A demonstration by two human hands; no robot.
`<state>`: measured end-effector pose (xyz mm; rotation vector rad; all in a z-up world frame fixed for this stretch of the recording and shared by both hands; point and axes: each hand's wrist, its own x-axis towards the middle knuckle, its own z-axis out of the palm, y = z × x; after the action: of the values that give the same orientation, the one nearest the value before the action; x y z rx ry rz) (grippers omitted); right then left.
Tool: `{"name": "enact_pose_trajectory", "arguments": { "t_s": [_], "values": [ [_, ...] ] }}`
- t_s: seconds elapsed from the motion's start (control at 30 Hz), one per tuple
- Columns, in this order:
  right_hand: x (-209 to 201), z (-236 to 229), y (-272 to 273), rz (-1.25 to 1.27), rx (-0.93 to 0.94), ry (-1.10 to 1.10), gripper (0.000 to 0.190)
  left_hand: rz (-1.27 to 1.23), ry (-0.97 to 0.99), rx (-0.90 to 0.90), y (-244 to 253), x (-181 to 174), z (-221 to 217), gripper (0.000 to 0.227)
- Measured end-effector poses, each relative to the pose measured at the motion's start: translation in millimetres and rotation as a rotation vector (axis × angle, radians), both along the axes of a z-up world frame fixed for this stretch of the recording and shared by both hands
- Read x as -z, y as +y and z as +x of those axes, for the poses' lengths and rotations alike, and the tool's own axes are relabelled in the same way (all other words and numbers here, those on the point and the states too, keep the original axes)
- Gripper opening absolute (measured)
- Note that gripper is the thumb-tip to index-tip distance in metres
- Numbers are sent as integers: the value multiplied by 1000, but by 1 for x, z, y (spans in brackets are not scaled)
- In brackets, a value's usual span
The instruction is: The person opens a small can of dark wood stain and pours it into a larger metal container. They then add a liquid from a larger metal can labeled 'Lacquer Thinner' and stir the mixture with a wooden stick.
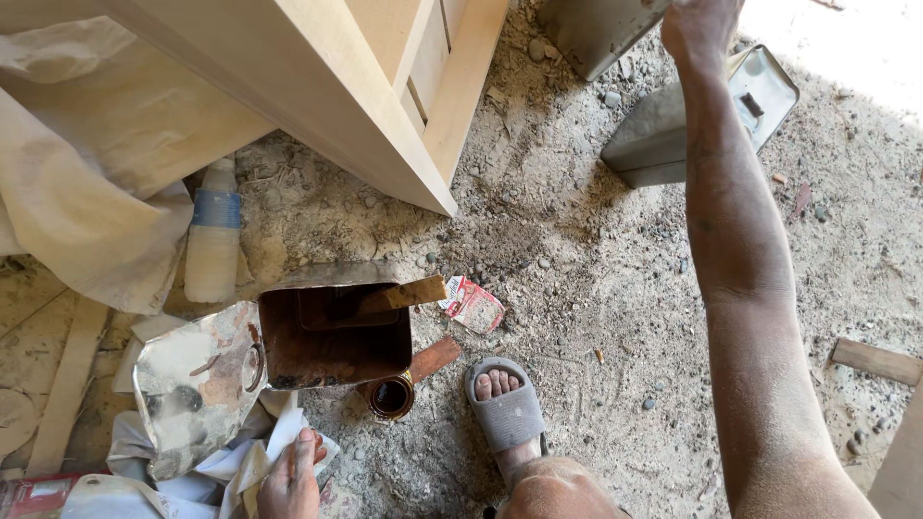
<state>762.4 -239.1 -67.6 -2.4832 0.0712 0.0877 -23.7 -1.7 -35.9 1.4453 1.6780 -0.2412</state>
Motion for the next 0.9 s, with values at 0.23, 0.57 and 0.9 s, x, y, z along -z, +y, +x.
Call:
{"name": "enact_pose_trajectory", "arguments": {
  "t_s": [0.23,0.57,0.9],
  "values": [
    [-24,-70,-65,198,50,-140,18,-70,-50,17,12,8,-12,58],
    [-13,-161,-173,-194,-82,-247,30,-94,30,60,13,-2,8,59],
    [-12,-140,-149,-219,-114,-490,53,-80,61,76,9,-9,16,58]
  ]
}}
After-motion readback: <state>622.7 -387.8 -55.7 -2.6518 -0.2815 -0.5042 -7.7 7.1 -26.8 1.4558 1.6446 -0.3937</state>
